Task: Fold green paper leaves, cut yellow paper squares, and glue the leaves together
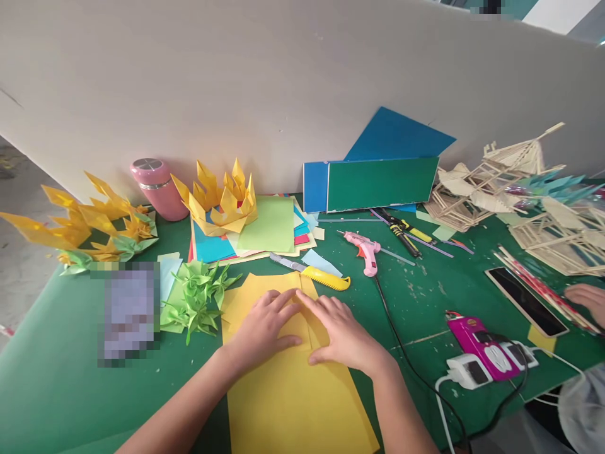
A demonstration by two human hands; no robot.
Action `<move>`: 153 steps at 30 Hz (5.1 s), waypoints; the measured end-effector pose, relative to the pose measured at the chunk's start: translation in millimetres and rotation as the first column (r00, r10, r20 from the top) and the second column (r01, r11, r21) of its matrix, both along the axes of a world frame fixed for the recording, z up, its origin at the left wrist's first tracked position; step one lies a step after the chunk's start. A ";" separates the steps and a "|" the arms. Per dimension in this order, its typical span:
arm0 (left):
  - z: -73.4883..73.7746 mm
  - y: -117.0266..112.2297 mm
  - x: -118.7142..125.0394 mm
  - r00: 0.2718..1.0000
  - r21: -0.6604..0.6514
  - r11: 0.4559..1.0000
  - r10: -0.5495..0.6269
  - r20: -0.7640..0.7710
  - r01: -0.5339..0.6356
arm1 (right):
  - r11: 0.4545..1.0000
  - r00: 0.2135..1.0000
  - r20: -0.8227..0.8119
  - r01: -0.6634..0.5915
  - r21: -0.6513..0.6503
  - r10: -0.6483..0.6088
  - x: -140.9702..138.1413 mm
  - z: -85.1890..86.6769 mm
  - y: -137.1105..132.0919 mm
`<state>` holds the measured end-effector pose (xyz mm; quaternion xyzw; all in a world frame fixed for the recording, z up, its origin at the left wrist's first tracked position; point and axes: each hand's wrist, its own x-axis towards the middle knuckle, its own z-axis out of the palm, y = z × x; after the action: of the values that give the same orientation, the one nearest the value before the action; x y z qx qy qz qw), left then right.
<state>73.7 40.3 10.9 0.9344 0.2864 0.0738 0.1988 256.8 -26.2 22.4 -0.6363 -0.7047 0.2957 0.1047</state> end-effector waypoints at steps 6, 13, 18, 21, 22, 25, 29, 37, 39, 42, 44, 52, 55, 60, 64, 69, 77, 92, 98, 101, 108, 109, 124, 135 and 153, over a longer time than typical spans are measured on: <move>-0.7 -0.4 -9.9 0.998 -0.012 1.000 0.023 0.063 -0.022 | 0.856 0.977 -0.003 0.189 0.482 -0.214 7.9 -19.3 19.0; 13.6 18.1 -40.3 0.981 -0.079 0.994 -0.063 0.186 0.079 | 0.759 0.931 0.156 0.163 0.630 -0.329 4.9 -37.9 34.7; 8.0 15.1 -43.0 0.978 -0.147 0.967 -0.204 0.051 0.209 | 0.718 0.928 0.110 0.197 0.668 -0.357 5.6 -46.9 35.7; 1.7 12.7 -41.4 0.980 -0.129 0.972 -0.197 0.002 0.195 | 0.688 0.927 0.070 0.220 0.692 -0.367 6.7 -49.1 34.1; 0.6 12.6 -40.9 0.981 -0.120 0.974 -0.193 -0.013 0.190 | 0.675 0.925 0.049 0.239 0.699 -0.378 7.3 -48.9 32.9; 1.0 13.8 -39.9 0.981 -0.098 0.978 -0.190 -0.048 0.184 | 0.636 0.918 -0.054 0.314 0.705 -0.394 10.6 -45.3 26.8; 5.7 16.2 -37.3 0.982 -0.094 0.981 -0.177 -0.065 0.170 | 0.661 0.928 -0.213 0.368 0.654 -0.306 18.6 -37.0 12.8; 11.8 21.2 -29.2 0.991 -0.106 0.986 -0.125 0.054 0.130 | 0.770 0.936 -0.322 0.308 0.559 -0.141 27.3 -32.7 -9.9; 11.0 21.9 -28.2 0.989 -0.104 0.986 -0.123 0.083 0.132 | 0.773 0.932 -0.342 0.305 0.556 -0.122 27.4 -31.3 -10.9; 9.4 21.9 -27.5 0.991 -0.068 0.995 -0.072 0.109 0.079 | 0.784 0.920 -0.385 0.292 0.548 -0.074 28.4 -25.1 -12.6; 9.2 21.2 -27.5 0.990 -0.042 0.999 0.025 0.141 -0.019 | 0.800 0.903 -0.427 0.281 0.530 -0.034 30.4 -19.9 -15.6; 20.8 16.1 -29.3 0.942 0.133 0.971 0.152 0.298 -0.199 | 0.841 0.945 -0.325 0.194 0.506 -0.022 45.4 -17.4 -33.2; 24.6 14.7 -28.4 0.944 0.168 0.967 0.133 0.303 -0.191 | 0.840 0.980 -0.196 0.140 0.524 -0.041 48.1 -20.0 -32.8; 21.4 12.4 -25.6 0.982 0.069 0.989 0.119 0.147 -0.130 | 0.846 0.999 0.019 0.027 0.532 -0.043 43.4 -20.7 -29.0; 17.9 11.7 -22.5 0.989 -0.010 0.992 0.130 0.070 -0.129 | 0.862 0.993 0.105 -0.001 0.507 -0.060 38.2 -20.9 -29.5; 10.3 17.1 -16.0 0.980 -0.001 0.982 0.188 0.065 -0.188 | 0.852 0.988 0.139 -0.014 0.523 -0.069 35.9 -22.8 -27.4; -13.0 16.8 -5.6 0.981 0.168 0.967 0.188 0.048 -0.193 | 0.835 0.982 0.165 -0.017 0.550 -0.089 24.8 -26.5 -18.0; -18.4 9.3 -6.9 0.987 0.206 0.968 0.155 -0.033 -0.145 | 0.860 0.986 0.147 -0.011 0.510 -0.074 23.0 -21.6 -20.5; -31.6 8.2 -8.6 0.987 0.304 0.945 0.148 -0.059 -0.123 | 0.876 0.988 0.139 -0.013 0.482 -0.062 25.6 -25.6 -20.3; -33.2 8.7 -9.7 0.989 0.313 0.944 0.133 -0.068 -0.105 | 0.881 0.990 0.126 -0.003 0.473 -0.064 27.3 -27.6 -21.2; -32.8 8.0 -9.3 0.987 0.266 0.953 0.158 -0.018 -0.148 | 0.886 0.992 0.112 0.003 0.464 -0.062 31.9 -27.8 -23.2; -32.7 7.7 -9.1 0.987 0.264 0.953 0.162 -0.021 -0.151 | 0.888 0.992 0.114 0.000 0.460 -0.059 33.0 -27.6 -23.1; -49.9 6.1 -9.4 0.969 0.432 0.870 0.244 0.041 -0.238 | 0.901 0.982 0.190 -0.068 0.427 -0.016 35.6 -20.0 -1.7; -50.0 5.5 -8.5 0.968 0.452 0.859 0.245 0.051 -0.241 | 0.922 0.978 0.206 -0.103 0.374 0.026 24.8 -21.1 30.7; -55.1 5.7 -9.1 0.965 0.460 0.849 0.252 0.078 -0.259 | 0.912 0.957 0.289 -0.142 0.386 0.027 -9.2 -15.8 74.6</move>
<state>64.6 46.0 -44.2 0.9077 0.3801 0.1730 -0.0409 247.6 48.5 6.6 -0.6048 -0.7851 0.0569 0.1206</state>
